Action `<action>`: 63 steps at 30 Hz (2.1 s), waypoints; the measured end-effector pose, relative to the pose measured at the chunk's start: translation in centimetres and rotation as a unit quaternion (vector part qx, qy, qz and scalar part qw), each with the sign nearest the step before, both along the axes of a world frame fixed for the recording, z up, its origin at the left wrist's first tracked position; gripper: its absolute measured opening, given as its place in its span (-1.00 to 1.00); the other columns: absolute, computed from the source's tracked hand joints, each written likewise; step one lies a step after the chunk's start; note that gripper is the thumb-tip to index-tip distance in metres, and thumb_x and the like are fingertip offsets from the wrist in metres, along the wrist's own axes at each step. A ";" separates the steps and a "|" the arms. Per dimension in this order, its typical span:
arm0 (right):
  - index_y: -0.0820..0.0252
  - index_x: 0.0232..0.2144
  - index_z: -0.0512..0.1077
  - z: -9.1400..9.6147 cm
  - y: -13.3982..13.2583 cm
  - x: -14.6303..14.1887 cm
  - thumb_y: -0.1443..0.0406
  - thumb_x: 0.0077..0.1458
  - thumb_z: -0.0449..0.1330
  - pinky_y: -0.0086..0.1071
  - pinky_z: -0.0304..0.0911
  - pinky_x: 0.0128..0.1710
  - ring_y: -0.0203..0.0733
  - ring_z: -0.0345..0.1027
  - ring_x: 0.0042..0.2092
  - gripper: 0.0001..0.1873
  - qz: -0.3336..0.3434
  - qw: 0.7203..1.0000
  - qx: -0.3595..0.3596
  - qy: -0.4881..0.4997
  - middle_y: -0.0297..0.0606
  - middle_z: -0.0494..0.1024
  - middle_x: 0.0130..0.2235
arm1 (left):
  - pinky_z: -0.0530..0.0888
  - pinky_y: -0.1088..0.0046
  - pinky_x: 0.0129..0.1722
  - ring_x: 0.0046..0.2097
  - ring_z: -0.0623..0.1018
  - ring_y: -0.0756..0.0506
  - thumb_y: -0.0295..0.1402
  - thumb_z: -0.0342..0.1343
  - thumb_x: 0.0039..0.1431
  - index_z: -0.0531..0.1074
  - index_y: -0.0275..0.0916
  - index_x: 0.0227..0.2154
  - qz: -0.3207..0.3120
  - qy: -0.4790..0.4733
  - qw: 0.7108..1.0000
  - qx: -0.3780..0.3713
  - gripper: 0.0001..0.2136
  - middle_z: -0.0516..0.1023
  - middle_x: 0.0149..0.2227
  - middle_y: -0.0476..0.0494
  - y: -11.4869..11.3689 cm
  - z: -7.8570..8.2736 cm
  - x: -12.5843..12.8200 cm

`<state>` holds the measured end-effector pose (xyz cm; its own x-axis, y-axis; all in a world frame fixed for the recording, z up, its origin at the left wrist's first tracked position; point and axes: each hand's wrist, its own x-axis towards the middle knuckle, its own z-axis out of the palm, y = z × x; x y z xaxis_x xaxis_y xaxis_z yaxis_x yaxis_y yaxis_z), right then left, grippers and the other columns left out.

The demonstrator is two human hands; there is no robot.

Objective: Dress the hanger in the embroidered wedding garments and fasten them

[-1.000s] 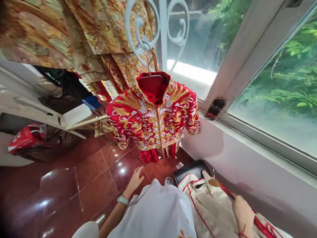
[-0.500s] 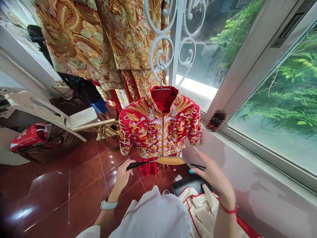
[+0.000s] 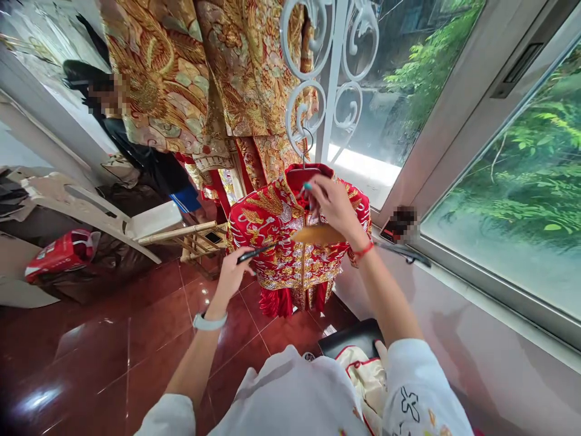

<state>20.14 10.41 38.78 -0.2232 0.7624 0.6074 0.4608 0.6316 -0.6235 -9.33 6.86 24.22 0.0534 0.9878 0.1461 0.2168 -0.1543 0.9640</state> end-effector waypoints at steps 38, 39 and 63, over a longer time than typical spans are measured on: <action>0.16 -0.11 0.34 7.5 10.1 -3.3 -0.02 0.43 -0.10 -0.10 0.30 -0.09 0.08 0.43 -0.14 -0.58 -0.241 0.957 0.096 -0.131 -0.09 0.44 -0.32 | 0.53 0.50 -0.36 -0.28 0.45 -0.03 -0.27 0.27 0.09 0.53 -0.32 -0.28 -0.097 0.022 0.994 0.045 -0.79 0.44 -0.32 -0.09 16.4 10.9 -3.8; 0.15 -0.10 0.34 7.4 9.9 -3.1 0.01 0.42 -0.07 -0.10 0.32 -0.10 0.07 0.44 -0.15 -0.63 -0.228 0.960 0.092 -0.131 -0.10 0.45 -0.32 | 0.53 0.49 -0.35 -0.28 0.45 -0.03 -0.27 0.27 0.09 0.53 -0.32 -0.28 -0.100 0.022 0.994 0.045 -0.78 0.44 -0.32 -0.09 16.5 10.7 -3.9; 0.15 -0.02 0.51 5.6 -5.7 4.9 0.16 0.26 0.10 -0.15 0.32 -0.19 -0.12 0.33 -0.37 -0.66 -0.225 0.960 -0.045 -0.160 -0.23 0.46 -0.42 | 0.59 0.42 -0.31 -0.34 0.50 0.02 -0.33 0.21 0.15 0.36 -0.19 0.04 0.050 -0.009 0.991 0.123 -0.62 0.47 -0.15 -0.10 10.4 3.1 -3.0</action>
<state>25.02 4.71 44.38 -0.0233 0.8719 0.4892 0.8516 0.2736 -0.4471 -12.33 17.31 27.31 -0.0477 0.9227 0.3827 0.2261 -0.3632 0.9039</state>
